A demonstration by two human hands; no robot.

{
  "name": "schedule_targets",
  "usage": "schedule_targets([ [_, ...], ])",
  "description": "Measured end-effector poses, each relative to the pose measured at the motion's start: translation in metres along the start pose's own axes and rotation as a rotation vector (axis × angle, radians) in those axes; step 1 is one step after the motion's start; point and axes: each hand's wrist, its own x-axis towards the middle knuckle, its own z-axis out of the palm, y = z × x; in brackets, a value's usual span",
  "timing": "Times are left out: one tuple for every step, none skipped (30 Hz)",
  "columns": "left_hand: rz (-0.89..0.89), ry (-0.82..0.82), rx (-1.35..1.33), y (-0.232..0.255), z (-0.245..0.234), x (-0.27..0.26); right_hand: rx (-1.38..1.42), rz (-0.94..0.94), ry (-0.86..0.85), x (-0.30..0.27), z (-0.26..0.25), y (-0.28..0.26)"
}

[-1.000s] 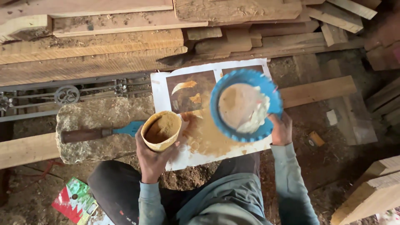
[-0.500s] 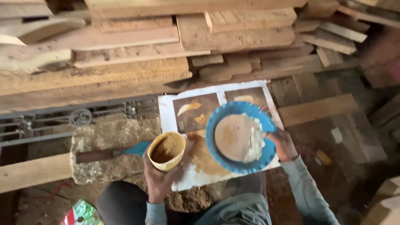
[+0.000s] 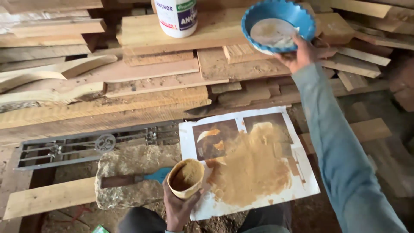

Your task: Mixing sawdust with adhesive to create a wood filler paste and applying it to a template for a craft project.

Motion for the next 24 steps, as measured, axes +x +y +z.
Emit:
schedule_targets([
  [0.005, 0.006, 0.0, 0.001, 0.001, 0.004, 0.001, -0.001, -0.008, 0.001, 0.017, -0.008],
  [-0.024, 0.003, -0.031, 0.002, 0.001, 0.0, 0.105, 0.02, -0.032, 0.001, 0.034, -0.01],
  [-0.052, -0.001, -0.063, 0.002, 0.0, -0.004, 0.21, 0.042, -0.055, 0.0, 0.053, -0.01],
  [-0.062, 0.02, -0.06, 0.003, -0.001, -0.006, 0.204, 0.061, -0.067, -0.006, 0.053, 0.002],
  [-0.054, 0.028, -0.057, 0.003, -0.002, -0.008, 0.262, 0.041, -0.162, -0.011, 0.053, 0.013],
  [-0.034, 0.023, -0.055, 0.004, -0.002, -0.002, 0.325, 0.004, -0.252, -0.014, 0.05, 0.018],
  [-0.032, 0.03, -0.054, 0.008, -0.002, -0.001, 0.326, 0.006, -0.258, -0.039, 0.055, 0.021],
  [-0.03, 0.023, -0.054, 0.012, -0.002, 0.002, 0.368, 0.023, -0.19, -0.066, 0.057, 0.023],
  [-0.028, 0.017, -0.055, 0.016, -0.001, 0.005, 0.411, 0.04, -0.122, -0.091, 0.058, 0.024],
  [-0.03, 0.004, -0.052, 0.023, 0.003, 0.013, 0.416, 0.035, -0.111, -0.12, 0.046, 0.028],
  [-0.07, 0.023, 0.079, 0.028, 0.008, 0.021, 0.318, 0.02, -0.144, -0.147, 0.035, 0.031],
  [-0.115, 0.042, 0.212, 0.035, 0.013, 0.027, 0.22, 0.012, -0.175, -0.176, 0.023, 0.036],
  [-0.121, 0.03, 0.218, 0.035, 0.021, 0.047, 0.224, 0.014, -0.161, -0.201, 0.006, 0.036],
  [-0.003, 0.008, 0.201, 0.036, 0.03, 0.062, 0.137, -0.006, -0.214, -0.23, -0.012, 0.038],
  [0.114, -0.015, 0.181, 0.034, 0.04, 0.077, 0.049, -0.025, -0.267, -0.259, -0.031, 0.04],
  [0.078, -0.045, 0.184, 0.036, 0.051, 0.108, 0.046, -0.002, -0.226, -0.28, -0.054, 0.045],
  [0.185, 0.009, 0.249, 0.034, 0.065, 0.14, -0.103, -0.018, -0.125, -0.3, -0.078, 0.051],
  [0.283, 0.033, 0.305, 0.027, 0.085, 0.168, -0.26, -0.023, 0.003, -0.335, -0.105, 0.054],
  [0.237, -0.026, 0.298, 0.016, 0.093, 0.198, -0.272, 0.011, 0.07, -0.366, -0.124, 0.061],
  [0.376, 0.005, 0.319, 0.007, 0.109, 0.236, -0.412, -0.064, 0.196, -0.385, -0.141, 0.067],
  [0.519, 0.03, 0.326, -0.002, 0.129, 0.274, -0.556, -0.133, 0.321, -0.405, -0.156, 0.071],
  [0.521, 0.011, 0.309, -0.009, 0.149, 0.305, -0.563, -0.14, 0.345, -0.428, -0.175, 0.081],
  [0.642, 0.027, 0.23, -0.015, 0.169, 0.336, -0.567, -0.145, 0.407, -0.451, -0.19, 0.09],
  [0.767, 0.046, 0.168, -0.018, 0.179, 0.368, -0.558, -0.145, 0.45, -0.469, -0.201, 0.106],
])
